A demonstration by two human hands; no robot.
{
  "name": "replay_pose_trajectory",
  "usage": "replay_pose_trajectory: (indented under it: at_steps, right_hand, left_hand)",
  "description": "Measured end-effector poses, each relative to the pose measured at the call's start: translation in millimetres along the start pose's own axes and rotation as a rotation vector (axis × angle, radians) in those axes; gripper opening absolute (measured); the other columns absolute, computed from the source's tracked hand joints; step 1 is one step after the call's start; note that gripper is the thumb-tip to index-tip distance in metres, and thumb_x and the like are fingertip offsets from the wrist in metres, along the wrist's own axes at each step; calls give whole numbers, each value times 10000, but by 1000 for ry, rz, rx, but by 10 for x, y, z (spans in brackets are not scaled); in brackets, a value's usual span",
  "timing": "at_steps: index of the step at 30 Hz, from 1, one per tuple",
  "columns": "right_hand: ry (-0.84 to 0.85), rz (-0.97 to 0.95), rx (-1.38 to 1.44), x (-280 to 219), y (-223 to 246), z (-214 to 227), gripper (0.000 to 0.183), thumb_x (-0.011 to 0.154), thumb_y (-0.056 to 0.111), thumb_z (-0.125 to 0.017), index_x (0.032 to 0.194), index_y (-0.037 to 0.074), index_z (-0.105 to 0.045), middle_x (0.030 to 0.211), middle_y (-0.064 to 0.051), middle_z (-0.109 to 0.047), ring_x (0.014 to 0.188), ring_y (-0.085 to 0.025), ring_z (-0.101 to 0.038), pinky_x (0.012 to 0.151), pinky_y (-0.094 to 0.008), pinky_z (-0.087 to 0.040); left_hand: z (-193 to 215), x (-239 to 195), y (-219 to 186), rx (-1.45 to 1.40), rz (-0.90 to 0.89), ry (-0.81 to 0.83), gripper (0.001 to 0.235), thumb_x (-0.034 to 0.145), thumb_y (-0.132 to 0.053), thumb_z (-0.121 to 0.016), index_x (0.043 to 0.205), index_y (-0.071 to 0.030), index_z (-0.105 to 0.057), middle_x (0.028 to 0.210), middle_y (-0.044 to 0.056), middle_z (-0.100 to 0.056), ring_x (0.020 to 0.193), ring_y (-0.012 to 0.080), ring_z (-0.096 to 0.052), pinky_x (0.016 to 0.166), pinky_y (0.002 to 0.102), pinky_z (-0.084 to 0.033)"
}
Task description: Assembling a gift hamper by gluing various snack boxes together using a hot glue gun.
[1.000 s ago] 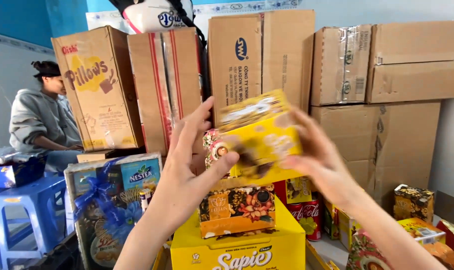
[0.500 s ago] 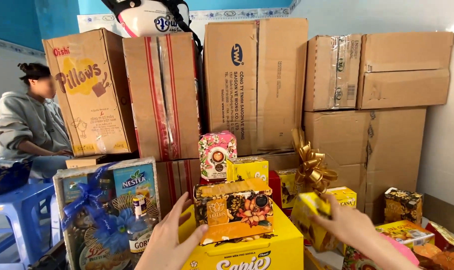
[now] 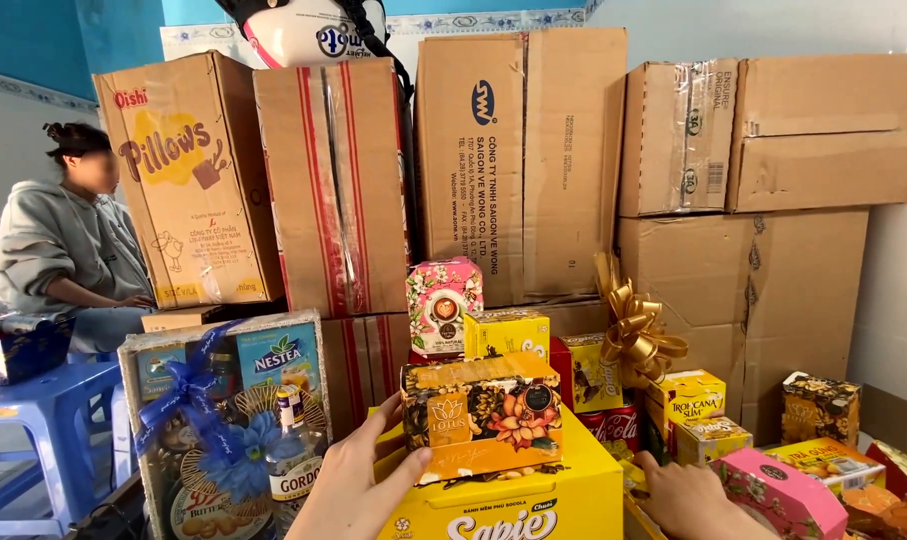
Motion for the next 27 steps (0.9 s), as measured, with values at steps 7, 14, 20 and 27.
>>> replay_pose_trajectory:
  at_steps: [7,14,20,27]
  right_hand:
    - [171,24,22,-30,41,-41,494,1046,470,-396,1515,332,-330,1320,21,-664,1163,-192,-675,969,-420,-542]
    - [-378,93,392,-772,205,887,534,1042,358,-362,1554,271,-235,1449,-69,-551,1112,-277,-751,829,-488,-669]
    - [-958,358,955,-1984,447,1915,443,985,236,-452,1423,191,-506,1497,-19,-530,1337,-212,-535,1064,-413,-397]
    - [-1052,840,753,-2281,975,2050,435,1020,313,-422,1416,197,-558,1526,-42,-515,1406,-232,-451,1156,-517,-323]
  left_hand:
    - [48,12,27,25,-40,-18,748,907,-467,-659,1567,-368,-321,1571,-151,-538,1376,112,-642,1162,350,-530]
    - [102,-50,20,-67,-8,-19,769,917,-430,-654,1586,-392,-276,1596,-130,-507,1412,154,-605,1165,385,-528]
    - [172,-216,-182,-146,-120,-75,742,940,-311,-621,1581,-483,-289,1602,-113,-506,1413,171,-606,1207,428,-457]
    - [152,-245,-248,-72,-168,-131,722,951,-299,-589,1562,-560,-306,1638,-107,-407,1408,181,-592,1215,475,-406]
Point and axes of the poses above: each hand's wrist, its own x-axis towards the middle knuckle, its own z-axis out of the back of the hand, y = z × x, the point moved 7 cm from there along x, towards the middle knuckle
